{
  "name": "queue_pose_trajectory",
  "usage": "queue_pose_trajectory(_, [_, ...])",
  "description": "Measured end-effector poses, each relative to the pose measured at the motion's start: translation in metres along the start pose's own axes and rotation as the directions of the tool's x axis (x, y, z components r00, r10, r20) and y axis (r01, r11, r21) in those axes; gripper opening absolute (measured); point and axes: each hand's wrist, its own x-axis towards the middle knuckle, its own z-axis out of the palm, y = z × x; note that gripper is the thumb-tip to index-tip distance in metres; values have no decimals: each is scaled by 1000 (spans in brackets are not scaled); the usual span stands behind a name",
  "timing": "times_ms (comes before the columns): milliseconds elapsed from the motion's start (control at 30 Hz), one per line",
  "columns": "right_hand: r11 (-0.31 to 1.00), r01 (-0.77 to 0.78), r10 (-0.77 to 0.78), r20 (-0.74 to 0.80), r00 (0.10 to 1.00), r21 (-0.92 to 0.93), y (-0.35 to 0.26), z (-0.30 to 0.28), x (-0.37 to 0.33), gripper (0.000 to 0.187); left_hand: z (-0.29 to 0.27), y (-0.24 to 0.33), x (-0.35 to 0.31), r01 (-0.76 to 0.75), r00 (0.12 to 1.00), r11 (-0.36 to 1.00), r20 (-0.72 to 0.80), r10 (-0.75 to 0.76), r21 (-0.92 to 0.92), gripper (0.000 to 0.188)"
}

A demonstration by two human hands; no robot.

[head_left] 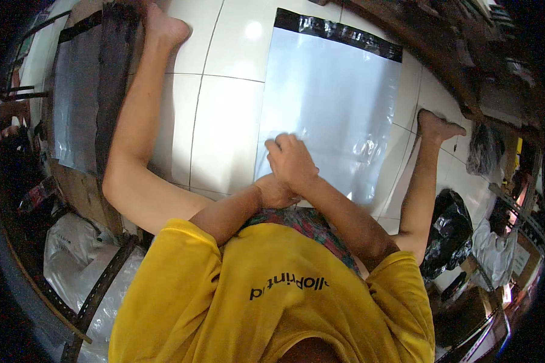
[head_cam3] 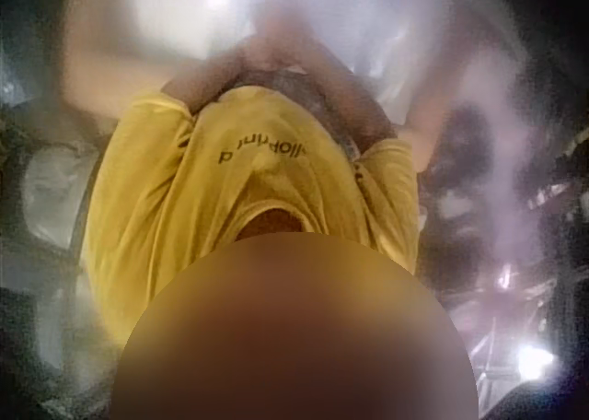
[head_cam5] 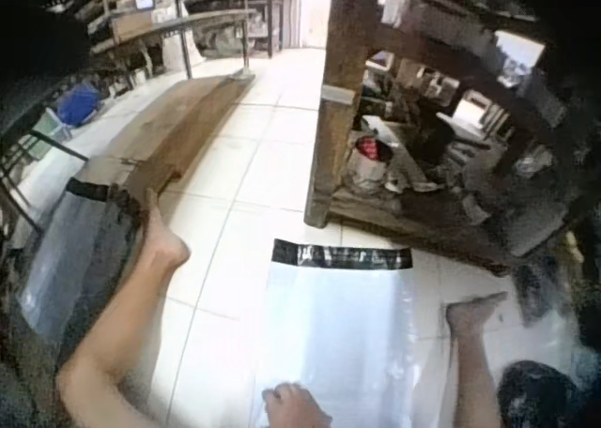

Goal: The person sits on the floor and repeatedly folds white poly mailers, then places them into a black plastic bag. The person handles the mailers one at a time, smoothing and folding them before stacking them in the bag.

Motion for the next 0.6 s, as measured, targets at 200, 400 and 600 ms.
queue_pose_trajectory(200, [992, -56, 49, -60, 997, -117, 49, -30, 110, 33, -8, 10, -2, -104, 987, 747, -27, 161, 656, 79])
queue_pose_trajectory(400, [986, -100, 95, -44, 995, -133, 83, -69, 183, 32, -2, 4, -3, -133, 974, 786, -66, 216, 604, 83])
queue_pose_trajectory(600, [824, 520, -563, 221, 796, 227, 65, -16, 60, 54, -4, 13, -3, -72, 994, 877, -37, 102, 476, 74])
